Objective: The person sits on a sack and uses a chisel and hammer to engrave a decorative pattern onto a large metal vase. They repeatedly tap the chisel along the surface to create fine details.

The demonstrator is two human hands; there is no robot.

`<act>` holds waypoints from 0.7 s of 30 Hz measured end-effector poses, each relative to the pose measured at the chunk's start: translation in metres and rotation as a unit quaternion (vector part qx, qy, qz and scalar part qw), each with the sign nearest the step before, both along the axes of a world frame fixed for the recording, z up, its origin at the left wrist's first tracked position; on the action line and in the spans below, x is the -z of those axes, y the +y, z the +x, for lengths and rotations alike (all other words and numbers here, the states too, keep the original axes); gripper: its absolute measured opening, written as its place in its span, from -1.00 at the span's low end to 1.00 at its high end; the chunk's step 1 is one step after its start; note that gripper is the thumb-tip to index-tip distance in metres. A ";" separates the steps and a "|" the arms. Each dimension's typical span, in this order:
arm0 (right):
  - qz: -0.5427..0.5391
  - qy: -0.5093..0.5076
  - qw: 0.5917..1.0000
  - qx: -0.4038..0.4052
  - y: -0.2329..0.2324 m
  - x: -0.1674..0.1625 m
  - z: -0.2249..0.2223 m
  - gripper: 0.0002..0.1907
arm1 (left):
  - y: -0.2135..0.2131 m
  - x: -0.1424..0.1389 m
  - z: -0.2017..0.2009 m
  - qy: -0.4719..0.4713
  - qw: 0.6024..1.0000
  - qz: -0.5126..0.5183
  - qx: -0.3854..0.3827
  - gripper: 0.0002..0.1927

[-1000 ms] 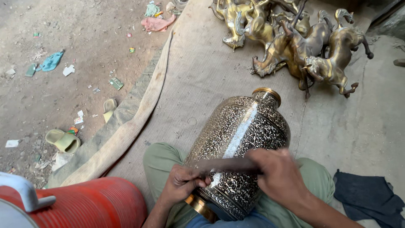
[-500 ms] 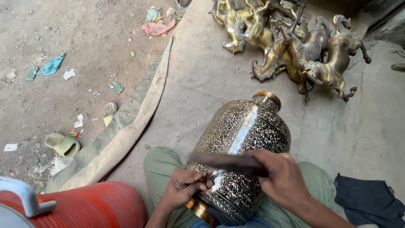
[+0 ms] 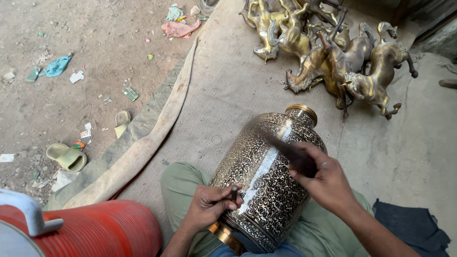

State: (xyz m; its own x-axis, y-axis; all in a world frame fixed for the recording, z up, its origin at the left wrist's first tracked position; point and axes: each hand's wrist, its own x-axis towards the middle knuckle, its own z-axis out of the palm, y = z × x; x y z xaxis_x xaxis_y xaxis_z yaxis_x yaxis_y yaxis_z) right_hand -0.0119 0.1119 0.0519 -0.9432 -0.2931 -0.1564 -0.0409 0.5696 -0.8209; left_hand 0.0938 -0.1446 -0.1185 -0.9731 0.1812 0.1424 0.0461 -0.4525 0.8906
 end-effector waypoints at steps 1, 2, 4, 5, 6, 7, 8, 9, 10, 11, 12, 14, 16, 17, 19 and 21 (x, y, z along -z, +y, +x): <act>-0.138 -0.076 0.986 0.049 -0.001 0.005 0.000 -0.44 | 0.000 -0.001 -0.001 -0.001 1.000 0.023 0.002 -0.72; -0.059 -0.052 0.997 0.004 -0.001 0.008 0.001 -0.48 | 0.000 -0.002 -0.002 0.008 1.000 0.001 0.000 -0.75; 0.100 -0.004 0.992 -0.081 -0.002 0.012 0.006 -0.55 | -0.001 -0.004 -0.003 0.025 0.999 -0.043 0.000 -0.80; 0.092 -0.026 0.994 -0.057 -0.002 0.011 0.008 -0.59 | -0.001 -0.006 -0.004 0.016 0.999 -0.037 0.007 -0.81; 0.083 -0.049 0.995 -0.035 -0.002 0.009 0.011 -0.62 | -0.002 -0.007 -0.004 0.006 0.999 -0.032 0.012 -0.82; 0.075 -0.074 0.994 -0.015 -0.003 0.007 0.012 -0.65 | -0.003 -0.010 -0.003 -0.007 1.000 -0.026 0.016 -0.83; 0.106 -0.034 0.993 -0.032 -0.002 0.003 0.015 -0.65 | -0.003 -0.012 -0.003 0.003 0.999 -0.029 0.015 -0.81; 0.138 0.005 0.989 -0.049 0.001 -0.001 0.018 -0.66 | -0.003 -0.015 -0.004 0.012 0.999 -0.031 0.015 -0.79; 0.168 0.048 0.983 -0.063 0.004 -0.005 0.021 -0.66 | -0.005 -0.017 -0.007 0.024 0.999 -0.035 0.017 -0.76; 0.241 0.008 0.968 -0.067 0.007 -0.007 0.023 -0.62 | -0.006 -0.020 -0.011 0.028 0.997 -0.067 0.030 -0.74; 0.313 -0.029 0.947 -0.067 0.010 -0.008 0.024 -0.57 | -0.009 -0.022 -0.015 0.035 0.994 -0.098 0.041 -0.71; 0.347 -0.023 0.936 -0.052 0.017 -0.003 0.032 -0.59 | -0.013 -0.027 -0.024 0.038 0.988 -0.114 0.092 -0.67; 0.274 0.080 0.958 -0.027 0.021 0.009 0.041 -0.69 | -0.018 -0.029 -0.034 0.047 0.982 -0.085 0.161 -0.66; 0.291 0.111 0.949 -0.048 0.025 0.014 0.045 -0.62 | -0.019 -0.029 -0.036 0.042 0.981 -0.074 0.174 -0.66; 0.319 0.176 0.928 -0.083 0.030 0.025 0.049 -0.48 | -0.022 -0.028 -0.041 0.035 0.977 -0.058 0.205 -0.66; 0.322 0.211 0.919 -0.084 0.035 0.031 0.055 -0.43 | -0.024 -0.025 -0.042 0.058 0.973 -0.055 0.217 -0.68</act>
State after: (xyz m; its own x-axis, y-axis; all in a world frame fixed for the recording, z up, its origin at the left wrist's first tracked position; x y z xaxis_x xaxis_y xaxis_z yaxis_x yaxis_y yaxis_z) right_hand 0.0428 0.1471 0.0214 -0.9098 -0.4146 0.0205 -0.4096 0.8885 -0.2068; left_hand 0.0515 -0.1685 -0.0935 -0.7800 0.5921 0.2026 -0.0252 -0.3531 0.9352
